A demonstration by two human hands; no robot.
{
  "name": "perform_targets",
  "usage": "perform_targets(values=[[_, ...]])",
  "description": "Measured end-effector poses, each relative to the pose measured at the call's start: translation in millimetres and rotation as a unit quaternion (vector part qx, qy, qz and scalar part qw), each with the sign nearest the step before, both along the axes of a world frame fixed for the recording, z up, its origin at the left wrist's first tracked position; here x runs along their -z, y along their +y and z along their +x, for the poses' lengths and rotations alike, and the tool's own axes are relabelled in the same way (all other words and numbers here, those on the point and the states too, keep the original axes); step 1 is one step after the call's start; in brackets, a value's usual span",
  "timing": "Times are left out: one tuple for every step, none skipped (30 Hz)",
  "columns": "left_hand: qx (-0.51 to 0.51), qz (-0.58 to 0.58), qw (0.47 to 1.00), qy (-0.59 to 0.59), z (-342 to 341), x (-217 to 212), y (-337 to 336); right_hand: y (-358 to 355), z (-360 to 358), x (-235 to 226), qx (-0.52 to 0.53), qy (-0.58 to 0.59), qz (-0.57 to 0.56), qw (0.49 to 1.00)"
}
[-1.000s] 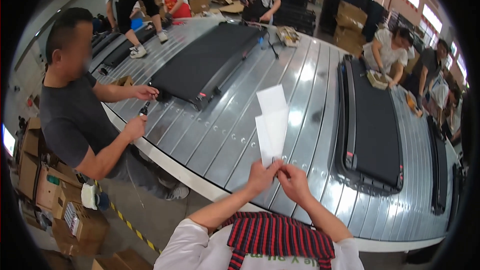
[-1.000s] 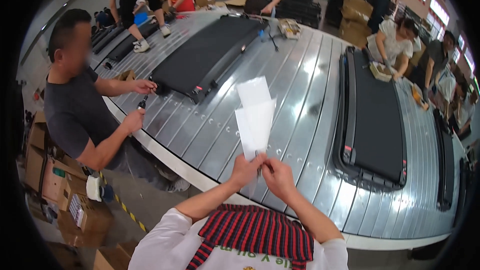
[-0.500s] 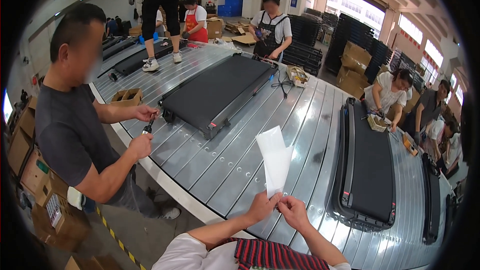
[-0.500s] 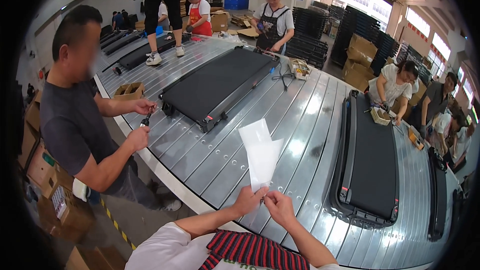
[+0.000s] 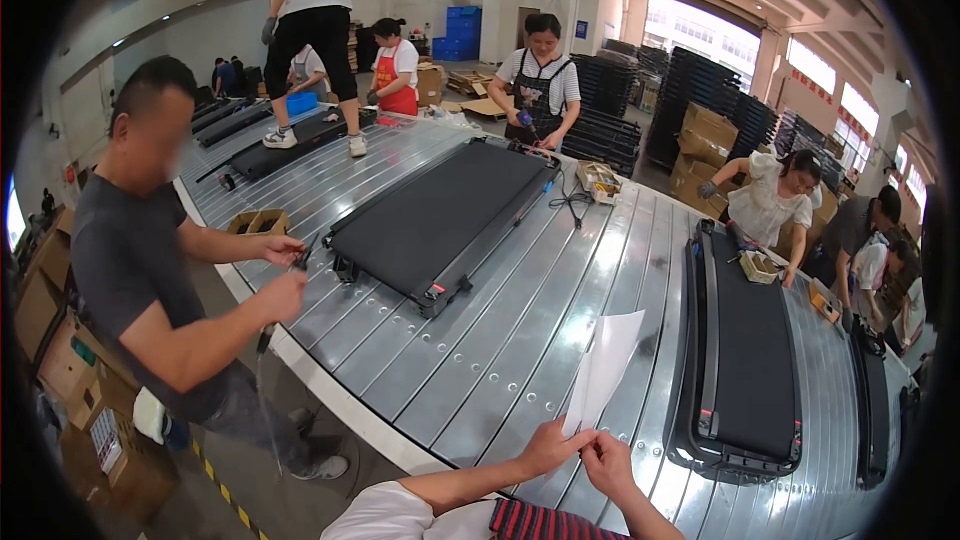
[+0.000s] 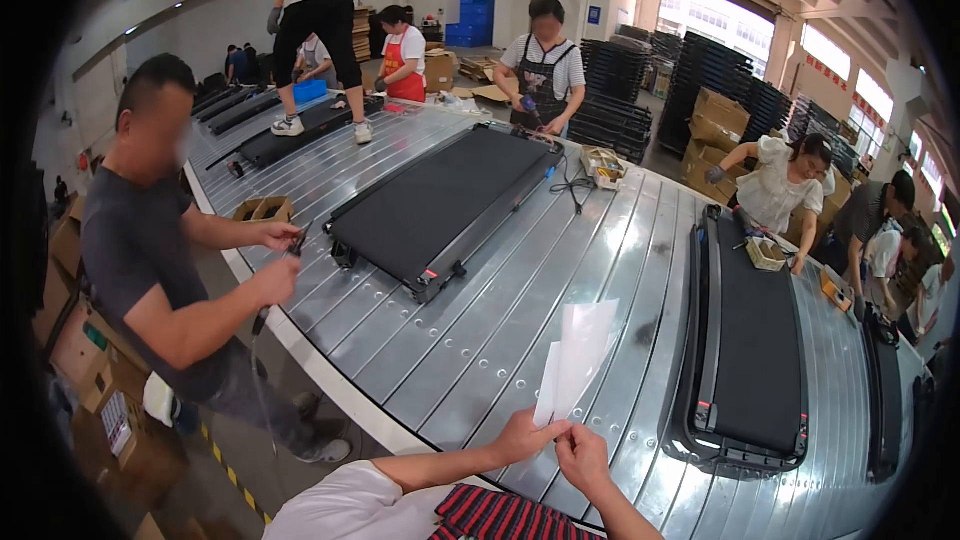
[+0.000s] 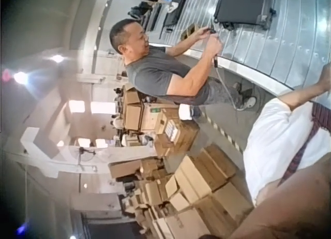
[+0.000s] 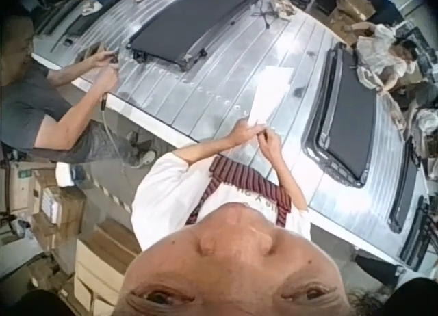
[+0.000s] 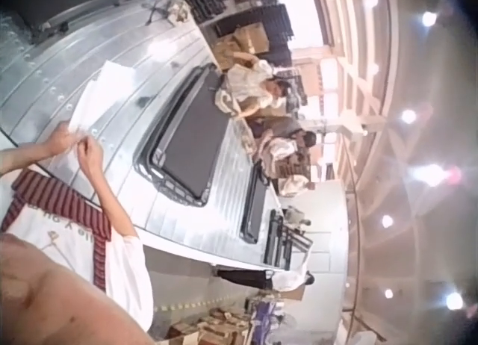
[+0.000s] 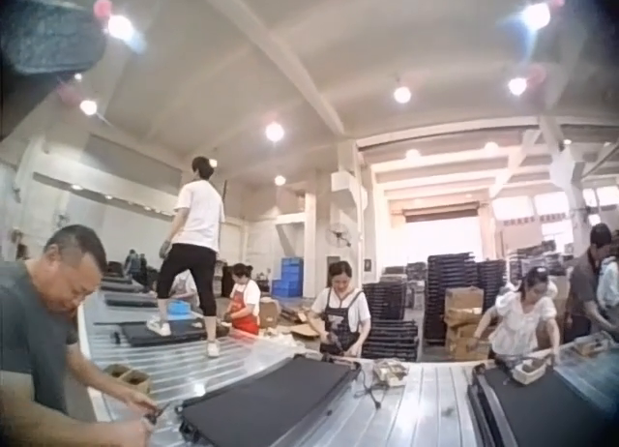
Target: Applying stickers and warning labels to the frames of treadmills on an assembly line.
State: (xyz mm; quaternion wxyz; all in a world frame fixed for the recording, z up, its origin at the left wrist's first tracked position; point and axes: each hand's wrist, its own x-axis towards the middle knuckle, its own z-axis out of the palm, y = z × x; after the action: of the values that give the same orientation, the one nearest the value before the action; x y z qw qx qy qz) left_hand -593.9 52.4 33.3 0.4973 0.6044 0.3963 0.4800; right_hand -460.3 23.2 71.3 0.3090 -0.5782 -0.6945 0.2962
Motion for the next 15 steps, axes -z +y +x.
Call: perform_targets(values=[[-0.022,0.016,0.999,0.036,-2.1,-3.2,-5.8,-2.8,-1.7,-0.6,-0.013,-0.017,0.014,1.000],[-0.037,0.011,0.998,0.039,-4.3,-6.7,-10.4,-5.1,-2.4,2.1,-0.029,-0.014,0.010,0.999],[-0.035,-0.023,0.998,0.037,-6.2,-10.4,-14.9,-7.5,-3.0,5.2,-0.036,0.038,0.006,0.999],[-0.037,-0.057,0.997,0.032,-6.8,-11.7,-20.3,-8.2,-3.3,7.3,-0.047,0.089,0.000,0.995],[-0.066,-0.062,0.995,0.033,-3.8,-9.5,-26.1,-10.1,0.2,10.8,-0.075,0.091,-0.007,0.993],[-0.061,-0.055,0.997,-0.008,3.0,-6.8,-31.4,-14.5,8.5,15.0,-0.082,0.114,-0.016,0.990],[-0.053,-0.044,0.997,-0.047,8.1,-4.9,-36.2,-18.3,14.8,17.7,-0.085,0.137,-0.024,0.987],[-0.076,-0.046,0.995,-0.045,10.4,-3.7,-42.1,-22.2,17.1,19.9,-0.107,0.139,-0.030,0.984],[-0.070,-0.060,0.995,-0.034,13.2,-3.6,-48.2,-26.8,20.1,21.2,-0.101,0.192,-0.057,0.974],[-0.061,-0.075,0.995,-0.023,16.4,-4.1,-56.0,-32.4,23.9,21.4,-0.092,0.244,-0.086,0.962],[-0.068,-0.085,0.994,-0.016,20.8,-4.2,-64.4,-37.9,29.0,21.0,-0.108,0.263,-0.115,0.952],[-0.081,-0.086,0.993,-0.014,26.3,-2.6,-71.5,-43.2,34.6,21.3,-0.120,0.264,-0.119,0.949],[-0.091,-0.086,0.992,-0.001,32.7,-0.9,-78.2,-48.8,40.9,21.0,-0.123,0.279,-0.140,0.942],[-0.098,-0.086,0.991,0.012,40.2,0.0,-84.8,-54.0,48.2,21.3,-0.124,0.292,-0.161,0.935],[-0.104,-0.086,0.991,0.014,47.8,0.4,-91.8,-59.4,56.7,22.9,-0.129,0.293,-0.162,0.933]])
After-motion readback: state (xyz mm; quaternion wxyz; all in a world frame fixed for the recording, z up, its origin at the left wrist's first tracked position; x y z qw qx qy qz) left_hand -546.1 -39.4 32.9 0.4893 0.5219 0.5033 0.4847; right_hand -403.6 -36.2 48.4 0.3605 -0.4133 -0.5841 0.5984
